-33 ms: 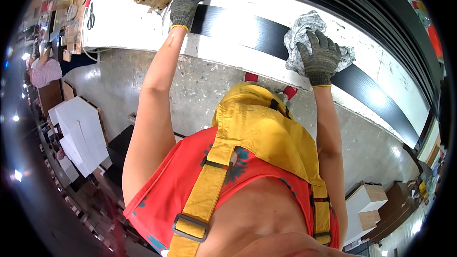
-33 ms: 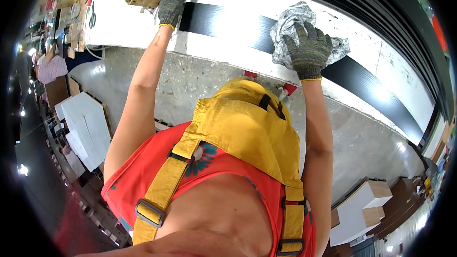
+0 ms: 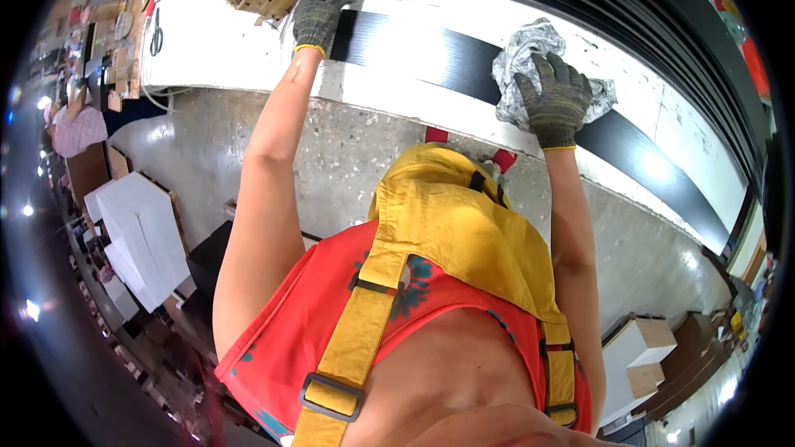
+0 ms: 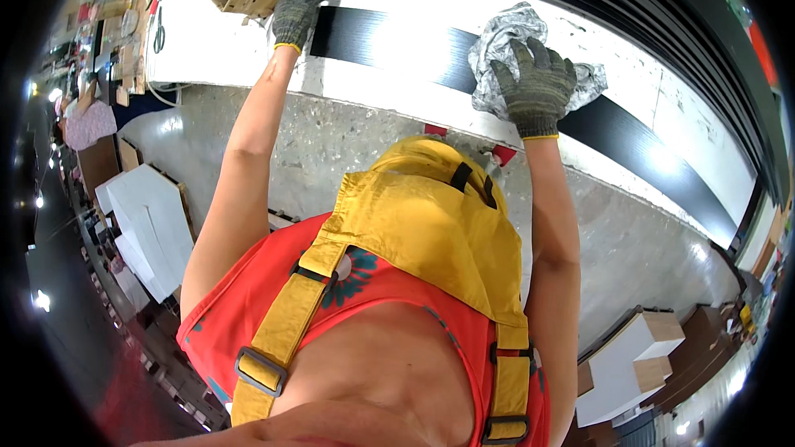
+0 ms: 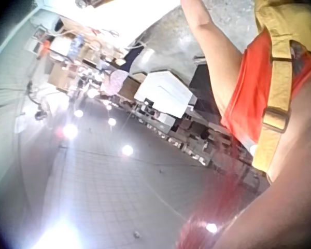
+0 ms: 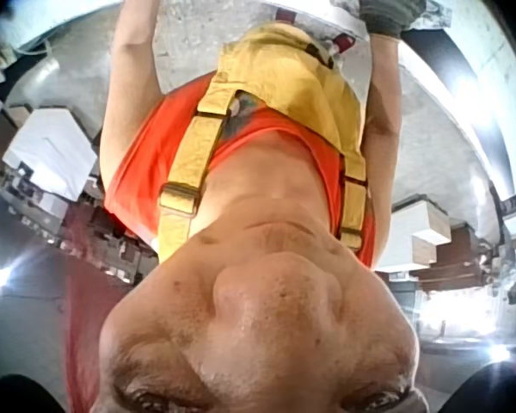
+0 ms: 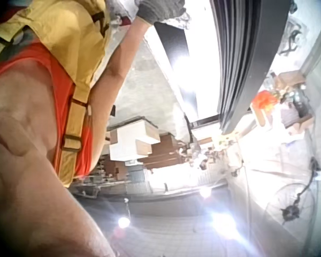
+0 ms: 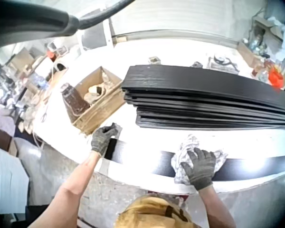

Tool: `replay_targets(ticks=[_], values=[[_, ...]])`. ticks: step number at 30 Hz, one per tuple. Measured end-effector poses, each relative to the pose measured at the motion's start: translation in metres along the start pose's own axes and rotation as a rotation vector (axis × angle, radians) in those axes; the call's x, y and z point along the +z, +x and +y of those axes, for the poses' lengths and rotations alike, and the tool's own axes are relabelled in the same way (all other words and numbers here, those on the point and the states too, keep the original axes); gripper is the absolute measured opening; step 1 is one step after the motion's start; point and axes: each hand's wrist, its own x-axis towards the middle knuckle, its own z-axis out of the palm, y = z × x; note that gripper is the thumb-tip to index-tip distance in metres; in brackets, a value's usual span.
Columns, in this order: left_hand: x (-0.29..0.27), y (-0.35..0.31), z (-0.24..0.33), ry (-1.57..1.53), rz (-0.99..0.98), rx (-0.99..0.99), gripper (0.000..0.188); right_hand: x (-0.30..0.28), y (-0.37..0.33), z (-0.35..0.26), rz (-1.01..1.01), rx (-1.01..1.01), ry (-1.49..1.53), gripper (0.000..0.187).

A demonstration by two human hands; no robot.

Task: The person wipes the surface of several long, black, curved plastic parts with a cloth. They handle the parts one at a time, wiping them and then stacking them on a white workbench.

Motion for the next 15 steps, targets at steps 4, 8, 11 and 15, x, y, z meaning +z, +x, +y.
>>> replay_targets(ticks=[4,8,11,15], values=[[-0.004,0.028,-0.036,0.047,0.082,0.124,0.048,-0.01,-0.004,-0.01,0.132,0.014,0.157,0.052],[0.0,-0.033,0.034,-0.089,0.225,0.4,0.041,-0.012,-0.005,-0.02,0.216,0.017,0.197,0.055],[0.034,-0.085,0.084,0.094,-0.017,0.615,0.05,-0.027,-0.004,-0.029,0.13,0.034,0.17,0.057],[0.072,-0.105,0.087,0.676,-0.271,1.1,0.071,-0.045,-0.006,-0.044,0.073,0.03,0.086,0.056]])
